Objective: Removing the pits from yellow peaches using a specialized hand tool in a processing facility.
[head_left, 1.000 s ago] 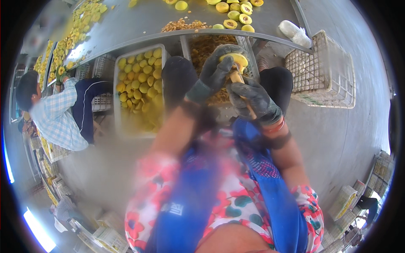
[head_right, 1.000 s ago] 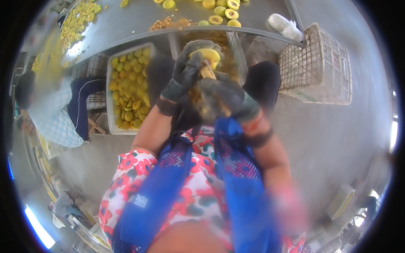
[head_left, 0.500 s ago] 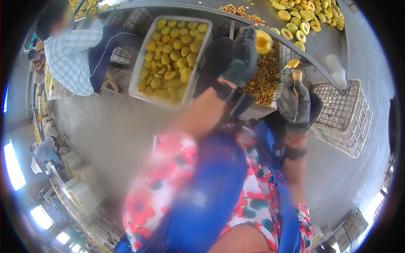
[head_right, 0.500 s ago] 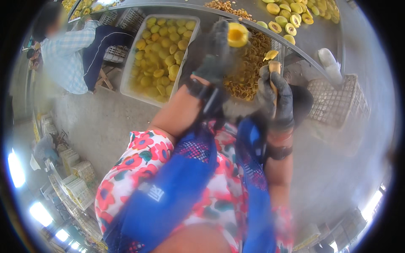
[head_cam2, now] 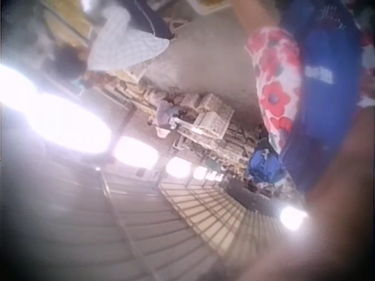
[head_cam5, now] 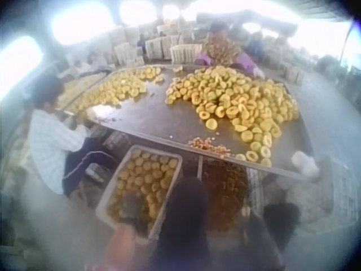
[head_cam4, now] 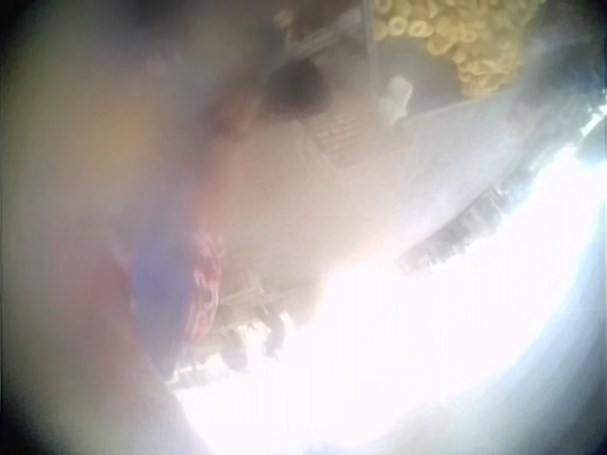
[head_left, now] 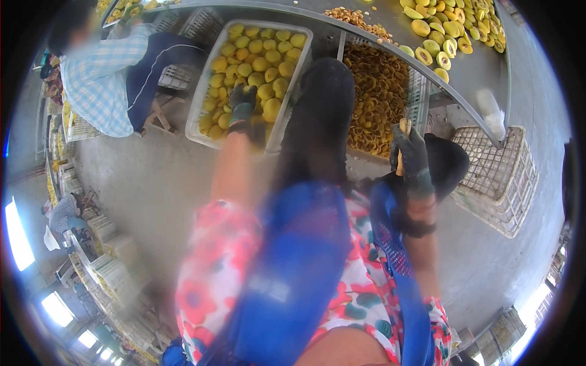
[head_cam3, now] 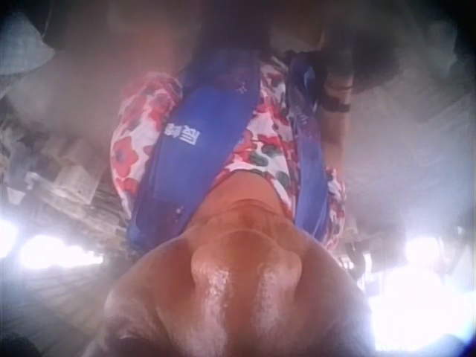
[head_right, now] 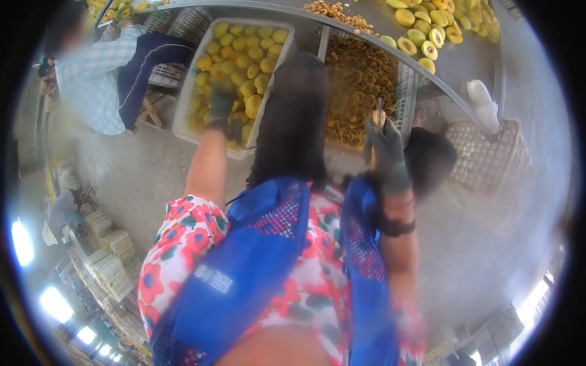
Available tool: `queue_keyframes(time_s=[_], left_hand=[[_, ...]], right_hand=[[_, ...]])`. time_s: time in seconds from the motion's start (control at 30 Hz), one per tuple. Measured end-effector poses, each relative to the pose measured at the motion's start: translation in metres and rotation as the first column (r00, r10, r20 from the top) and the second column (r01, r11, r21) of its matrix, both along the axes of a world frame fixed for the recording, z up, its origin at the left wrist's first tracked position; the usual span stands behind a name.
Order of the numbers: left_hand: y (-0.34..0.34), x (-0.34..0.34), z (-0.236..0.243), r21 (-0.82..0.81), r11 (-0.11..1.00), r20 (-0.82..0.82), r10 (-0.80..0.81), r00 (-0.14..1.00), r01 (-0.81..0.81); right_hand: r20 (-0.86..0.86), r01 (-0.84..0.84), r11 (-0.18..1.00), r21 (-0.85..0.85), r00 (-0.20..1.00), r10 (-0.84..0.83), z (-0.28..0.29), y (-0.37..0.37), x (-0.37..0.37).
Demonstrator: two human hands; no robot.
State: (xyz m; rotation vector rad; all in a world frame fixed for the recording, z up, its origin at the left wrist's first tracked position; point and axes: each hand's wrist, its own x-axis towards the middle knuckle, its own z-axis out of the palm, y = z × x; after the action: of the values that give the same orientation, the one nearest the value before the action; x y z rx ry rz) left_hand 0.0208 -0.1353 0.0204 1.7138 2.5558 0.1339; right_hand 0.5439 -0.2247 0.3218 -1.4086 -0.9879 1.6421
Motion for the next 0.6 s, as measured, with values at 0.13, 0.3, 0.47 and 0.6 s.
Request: queue_keyframes(time_s=[0.13,0.3,0.47,0.6], left_hand=[[-0.008,0.109,0.0,0.031,0.991,0.345,0.11,0.932,-0.129],[-0.01,0.14,0.018,0.145,0.988,0.079,0.042,0.996,-0.053],[-0.008,0.092,0.046,-0.056,0.915,0.179,-0.385,0.905,0.4],[0.043,0.131,0.113,0.4,0.912,0.145,-0.164,0.976,0.094]], right_hand=[[0.091,0.158,0.982,-0.099,0.985,-0.149,-0.008,-0.003,0.011],[0.099,0.158,0.981,-0.117,0.984,-0.146,-0.024,-0.005,0.019],[0.124,0.069,0.997,-0.029,0.99,-0.065,-0.044,0.0,0.015],[0.088,0.099,0.993,-0.061,0.992,-0.094,-0.044,-0.004,0.023]])
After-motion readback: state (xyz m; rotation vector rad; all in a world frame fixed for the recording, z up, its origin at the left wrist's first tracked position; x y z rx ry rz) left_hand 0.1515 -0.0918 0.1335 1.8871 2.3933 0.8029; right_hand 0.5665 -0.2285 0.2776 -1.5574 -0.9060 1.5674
